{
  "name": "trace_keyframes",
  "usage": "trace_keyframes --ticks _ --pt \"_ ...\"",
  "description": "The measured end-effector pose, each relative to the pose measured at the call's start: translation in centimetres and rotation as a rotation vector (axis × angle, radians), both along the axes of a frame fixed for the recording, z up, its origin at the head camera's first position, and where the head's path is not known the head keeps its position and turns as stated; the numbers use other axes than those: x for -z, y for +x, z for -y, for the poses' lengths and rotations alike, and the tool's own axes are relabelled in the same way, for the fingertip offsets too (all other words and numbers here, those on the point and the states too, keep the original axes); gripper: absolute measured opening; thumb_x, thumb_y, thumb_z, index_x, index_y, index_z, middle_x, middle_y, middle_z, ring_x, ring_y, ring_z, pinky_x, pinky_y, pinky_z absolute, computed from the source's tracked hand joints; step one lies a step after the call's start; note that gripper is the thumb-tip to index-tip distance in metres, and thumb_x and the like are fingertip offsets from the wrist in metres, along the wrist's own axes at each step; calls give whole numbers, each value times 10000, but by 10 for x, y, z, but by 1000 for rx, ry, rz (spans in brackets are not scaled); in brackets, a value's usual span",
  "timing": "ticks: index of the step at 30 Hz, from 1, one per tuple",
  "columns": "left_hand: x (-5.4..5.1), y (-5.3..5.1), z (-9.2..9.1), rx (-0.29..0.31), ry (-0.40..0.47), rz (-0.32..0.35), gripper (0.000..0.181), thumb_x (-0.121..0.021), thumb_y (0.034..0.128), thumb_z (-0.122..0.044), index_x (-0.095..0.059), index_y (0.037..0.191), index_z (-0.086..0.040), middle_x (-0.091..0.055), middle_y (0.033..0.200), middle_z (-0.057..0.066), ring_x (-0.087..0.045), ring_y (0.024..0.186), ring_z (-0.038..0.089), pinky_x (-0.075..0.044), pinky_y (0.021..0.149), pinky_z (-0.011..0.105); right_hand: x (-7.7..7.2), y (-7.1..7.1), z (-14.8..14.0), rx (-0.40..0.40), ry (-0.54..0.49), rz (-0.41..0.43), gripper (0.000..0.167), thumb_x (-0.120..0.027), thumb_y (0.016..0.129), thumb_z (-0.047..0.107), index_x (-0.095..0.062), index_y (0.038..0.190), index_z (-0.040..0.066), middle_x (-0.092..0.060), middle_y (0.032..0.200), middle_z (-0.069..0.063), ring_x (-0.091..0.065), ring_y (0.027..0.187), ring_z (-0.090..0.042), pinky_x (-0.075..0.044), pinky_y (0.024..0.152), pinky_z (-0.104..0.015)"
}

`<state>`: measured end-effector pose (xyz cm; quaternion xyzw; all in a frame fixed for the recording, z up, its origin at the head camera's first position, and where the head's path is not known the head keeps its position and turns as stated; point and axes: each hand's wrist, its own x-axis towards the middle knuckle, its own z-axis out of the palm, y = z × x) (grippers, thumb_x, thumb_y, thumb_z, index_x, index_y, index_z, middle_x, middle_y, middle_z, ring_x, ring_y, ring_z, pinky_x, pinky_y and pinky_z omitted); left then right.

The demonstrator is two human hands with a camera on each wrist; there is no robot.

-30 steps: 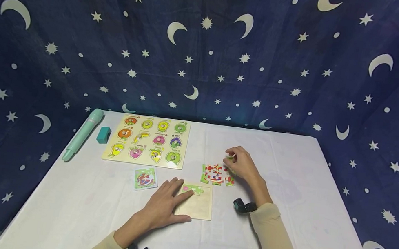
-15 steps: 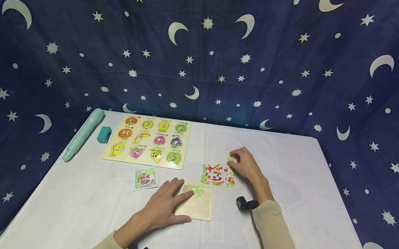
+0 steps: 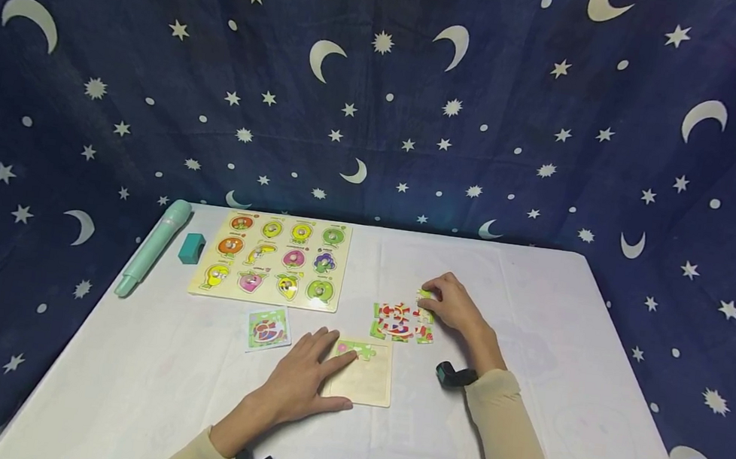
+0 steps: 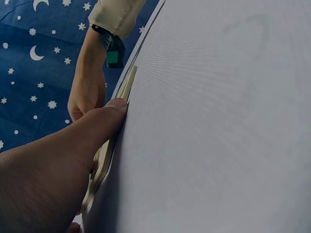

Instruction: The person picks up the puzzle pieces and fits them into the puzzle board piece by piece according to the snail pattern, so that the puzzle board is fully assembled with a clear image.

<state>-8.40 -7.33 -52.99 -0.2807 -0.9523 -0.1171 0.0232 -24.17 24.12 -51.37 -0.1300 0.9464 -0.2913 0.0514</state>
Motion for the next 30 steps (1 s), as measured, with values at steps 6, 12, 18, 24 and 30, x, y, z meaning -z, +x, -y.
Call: trace_keyframes --ticks 6,12,18,24,30 --pt "0 -1 1 2 -5 -16 764 -530 857 -766 -491 1482 -329 -392 1582 143 -352 1485 369 -291 1262 492 -2 -1 0 -1 -2 23 358 -752 894 197 -663 1174 -8 -562 1111 -162 -509 933 -247 -462 811 -375" --pt "1 -1 0 6 -5 -17 763 -527 856 -770 -491 1481 -334 -391 1582 133 -353 1485 365 -296 1260 488 -2 -2 0 21 -17 21 351 -756 887 161 -604 1160 0 -571 980 -116 -514 878 -224 -452 752 -341" --pt "2 -1 0 5 -8 -11 764 -524 856 -772 -490 1482 -335 -388 1586 136 -352 1486 365 -291 1263 486 -2 -1 2 51 -33 10 223 -637 970 120 -601 1167 21 -590 938 -91 -527 855 -216 -457 747 -342" --pt "1 0 0 7 -1 -9 761 -533 856 -765 -495 1479 -329 -392 1584 140 -352 1486 365 -296 1261 485 -5 3 3 99 -73 -17 211 -606 993 131 -612 1175 23 -620 962 -103 -546 864 -228 -481 756 -338" --pt "2 0 -1 1 -1 -5 765 -536 854 -766 -489 1482 -332 -386 1587 136 -348 1488 363 -285 1267 481 -14 9 4 95 -134 -39 210 -633 983 157 -628 1156 37 -633 914 -84 -553 763 -185 -487 598 -246"
